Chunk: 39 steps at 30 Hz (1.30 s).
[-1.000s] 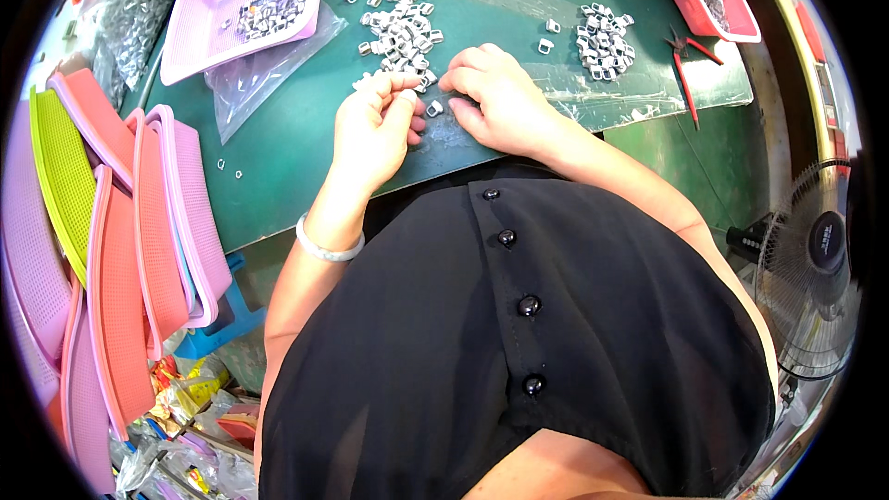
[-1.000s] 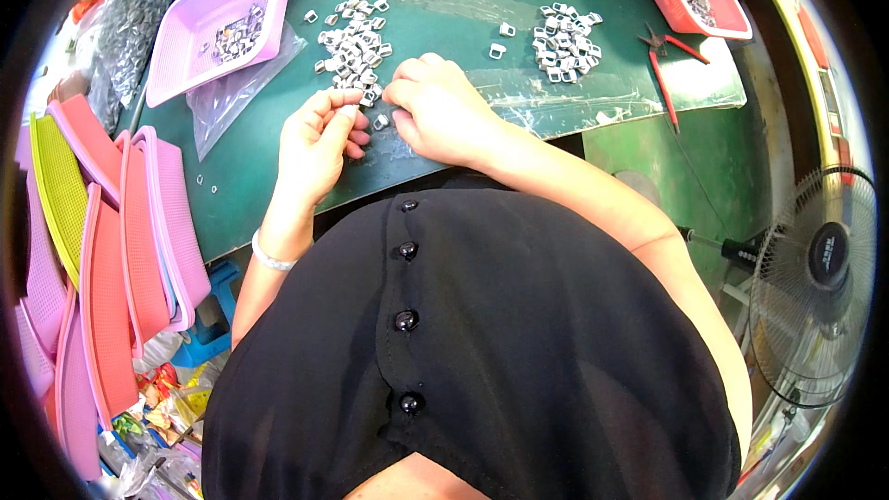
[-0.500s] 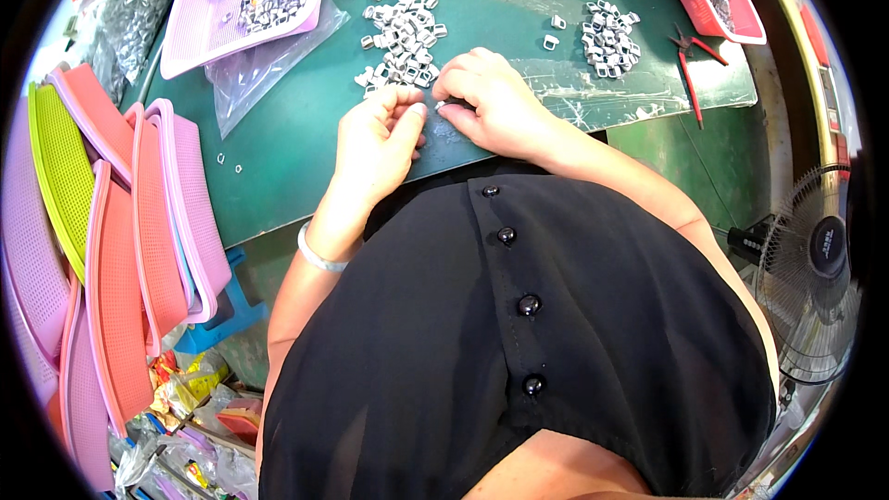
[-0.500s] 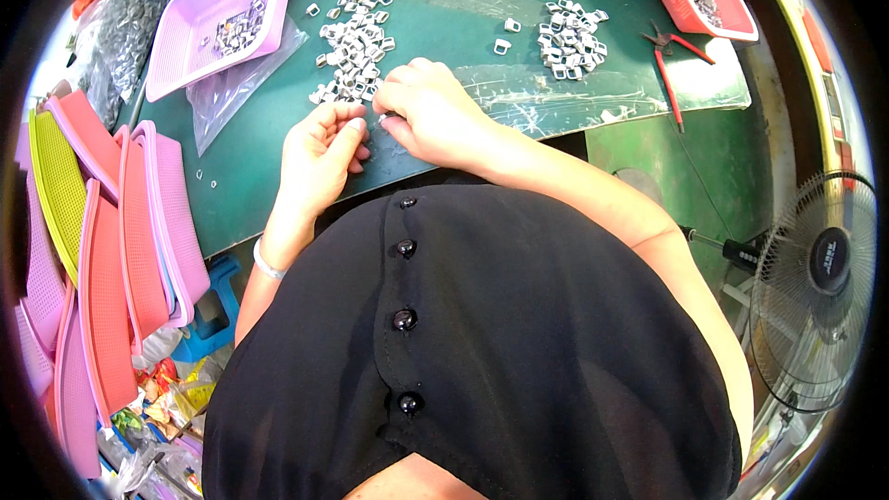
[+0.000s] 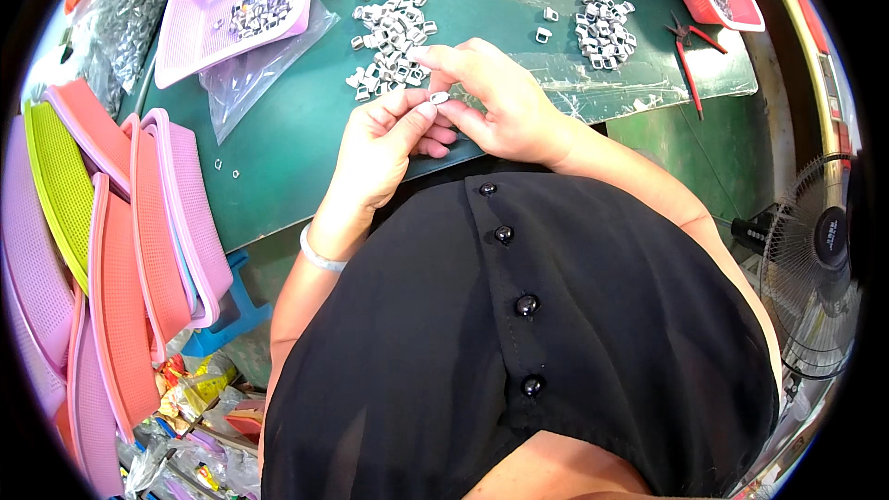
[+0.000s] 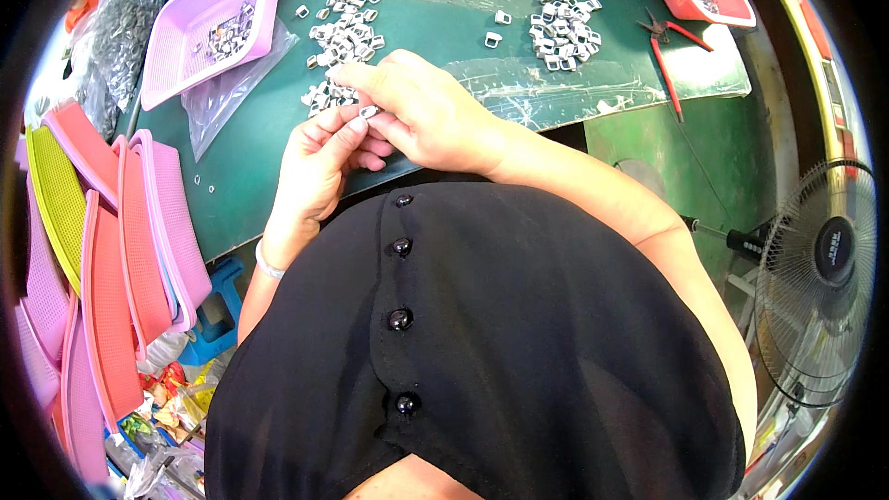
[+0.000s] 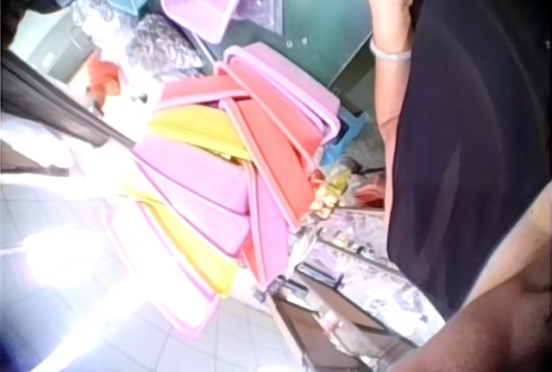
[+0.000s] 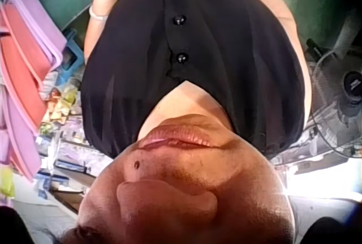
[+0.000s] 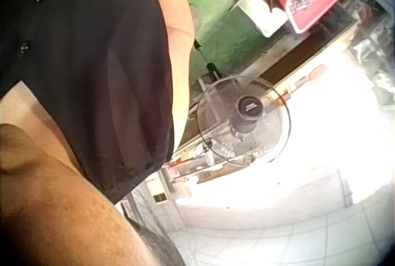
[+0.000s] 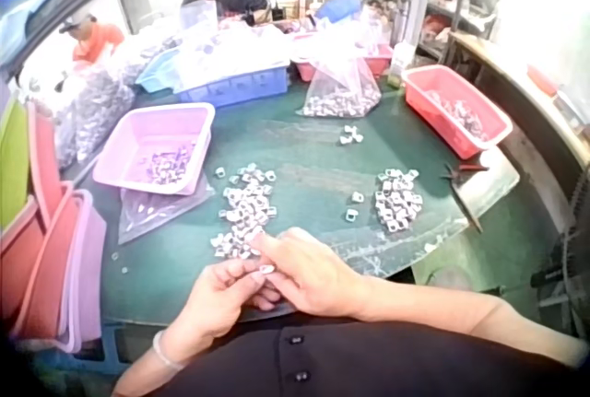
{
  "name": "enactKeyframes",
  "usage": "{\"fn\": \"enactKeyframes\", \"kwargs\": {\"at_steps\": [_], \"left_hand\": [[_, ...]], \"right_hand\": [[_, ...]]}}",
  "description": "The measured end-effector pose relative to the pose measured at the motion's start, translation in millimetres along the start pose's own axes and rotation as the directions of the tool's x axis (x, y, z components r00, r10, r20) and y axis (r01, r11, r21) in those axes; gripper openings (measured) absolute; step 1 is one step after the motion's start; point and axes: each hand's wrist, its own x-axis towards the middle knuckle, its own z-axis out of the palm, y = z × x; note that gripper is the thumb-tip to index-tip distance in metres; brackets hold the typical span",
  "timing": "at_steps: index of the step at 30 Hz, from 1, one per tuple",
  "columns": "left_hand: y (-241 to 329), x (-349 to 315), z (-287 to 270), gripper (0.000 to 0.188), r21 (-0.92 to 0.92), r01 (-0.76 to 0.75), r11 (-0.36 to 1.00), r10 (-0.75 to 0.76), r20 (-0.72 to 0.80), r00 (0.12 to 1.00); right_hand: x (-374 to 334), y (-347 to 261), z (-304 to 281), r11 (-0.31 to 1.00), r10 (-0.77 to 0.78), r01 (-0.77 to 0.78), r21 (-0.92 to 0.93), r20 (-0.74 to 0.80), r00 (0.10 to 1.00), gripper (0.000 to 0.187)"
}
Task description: The person repeatedly picks small silver metal parts from a green table, joins them by hand, and places the assembled units into a purple basket. The process is continuous and repetitive throughout the clip.
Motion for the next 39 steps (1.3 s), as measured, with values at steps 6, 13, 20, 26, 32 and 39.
{"fn": "enactKeyframes", "kwargs": {"at_steps": [6, 13, 20, 26, 32, 39], "left_hand": [[-1.6, 0.1, -1.4, 0.017, -0.106, 0.008, 0.994, -0.005, 0.025, 1.0], [-5.2, 1.1, -2.0, 0.018, -0.13, -0.016, 0.991, 0.023, 0.053, 0.998], [-5.2, 2.2, -0.2, 0.018, -0.09, -0.038, 0.995, 0.04, 0.02, 0.999], [-7.1, 1.8, 2.0, 0.017, 0.017, -0.095, 0.995, 0.096, -0.049, 0.994], [-4.2, 1.5, 2.0, 0.012, 0.032, -0.021, 0.999, 0.023, -0.07, 0.997], [-7.2, 2.6, -2.3, 0.014, -0.115, 0.042, 0.992, -0.045, -0.021, 0.999]], "right_hand": [[-1.8, 2.9, -0.2, 0.998, -0.062, 0.062, -0.014, -0.012, 0.998, 0.052], [-0.9, 3.4, -1.3, 0.995, -0.096, 0.096, 0.003, -0.019, 0.995, 0.054], [-2.4, 3.3, -1.8, 0.999, -0.002, 0.001, 0.036, 0.003, 1.0, 0.058], [-2.9, 5.2, -2.8, 0.999, 0.001, -0.002, 0.033, 0.018, 1.0, 0.059], [-5.6, 5.2, -2.4, 0.996, 0.077, -0.079, 0.048, 0.033, 0.996, 0.058], [-2.2, 2.0, -3.2, 0.992, 0.108, -0.113, 0.053, 0.081, 0.991, 0.057]]}}
